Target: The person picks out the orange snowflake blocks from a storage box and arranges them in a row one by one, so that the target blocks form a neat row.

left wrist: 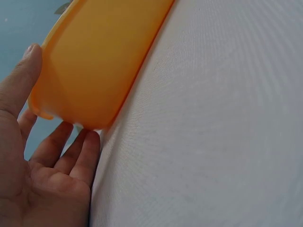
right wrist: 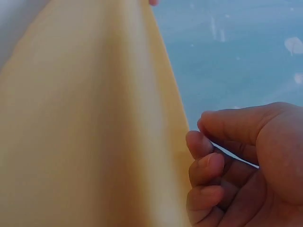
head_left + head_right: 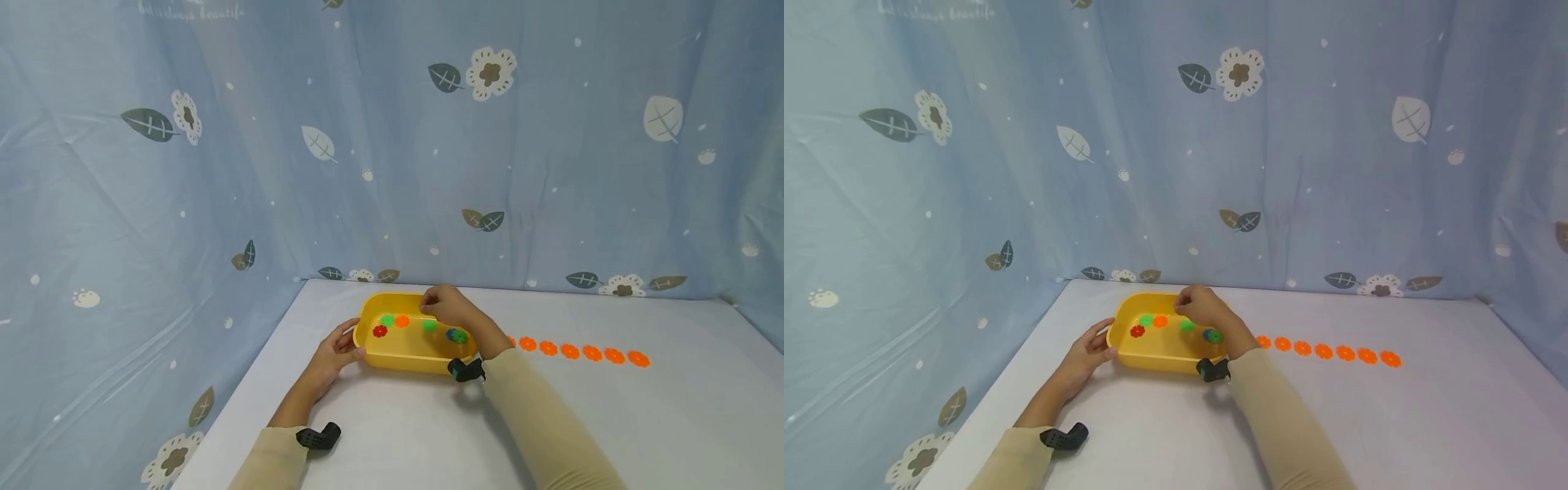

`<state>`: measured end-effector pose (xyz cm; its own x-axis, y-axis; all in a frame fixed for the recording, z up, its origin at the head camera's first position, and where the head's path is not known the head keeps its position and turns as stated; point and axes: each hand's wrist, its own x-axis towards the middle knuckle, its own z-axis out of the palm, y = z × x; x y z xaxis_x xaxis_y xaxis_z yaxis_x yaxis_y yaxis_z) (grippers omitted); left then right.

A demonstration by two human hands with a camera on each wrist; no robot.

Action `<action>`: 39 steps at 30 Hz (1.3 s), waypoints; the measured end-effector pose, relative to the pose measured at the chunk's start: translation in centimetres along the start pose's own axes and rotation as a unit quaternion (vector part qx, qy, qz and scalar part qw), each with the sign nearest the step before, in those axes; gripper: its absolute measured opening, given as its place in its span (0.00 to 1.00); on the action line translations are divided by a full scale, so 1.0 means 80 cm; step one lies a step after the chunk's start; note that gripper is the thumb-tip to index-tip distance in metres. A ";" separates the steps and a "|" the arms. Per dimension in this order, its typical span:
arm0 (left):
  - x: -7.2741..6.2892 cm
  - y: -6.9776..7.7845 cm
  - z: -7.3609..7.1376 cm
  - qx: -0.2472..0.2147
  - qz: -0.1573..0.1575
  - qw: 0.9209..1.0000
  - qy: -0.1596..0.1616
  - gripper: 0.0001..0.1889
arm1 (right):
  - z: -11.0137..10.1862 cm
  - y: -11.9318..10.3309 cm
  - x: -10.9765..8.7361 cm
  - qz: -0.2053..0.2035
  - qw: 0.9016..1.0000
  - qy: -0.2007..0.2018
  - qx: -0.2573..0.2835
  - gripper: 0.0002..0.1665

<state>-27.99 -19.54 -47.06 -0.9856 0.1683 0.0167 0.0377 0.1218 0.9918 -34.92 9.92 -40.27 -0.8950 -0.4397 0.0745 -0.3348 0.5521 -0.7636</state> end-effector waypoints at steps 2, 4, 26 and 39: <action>-0.001 0.000 -0.001 0.001 0.002 1.000 0.001 0.34 | 0.007 -0.001 0.003 0.003 1.000 -0.009 -0.008 0.05; 0.000 0.000 -0.001 0.000 0.002 1.000 0.001 0.34 | 0.014 -0.003 0.004 0.011 1.000 -0.019 -0.013 0.05; 0.001 0.005 -0.002 0.000 -0.003 1.000 -0.005 0.35 | 0.053 -0.005 0.018 0.052 0.989 -0.077 -0.116 0.20; 0.001 0.004 -0.002 0.007 -0.010 1.000 0.005 0.36 | 0.064 -0.004 0.019 0.077 0.980 -0.094 -0.157 0.18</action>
<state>-28.11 -19.60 -46.75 -0.9878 0.1557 -0.0012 0.0207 0.1386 0.9901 -34.67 5.44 -43.21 -0.8817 -0.4405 -0.1687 -0.3006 0.8003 -0.5189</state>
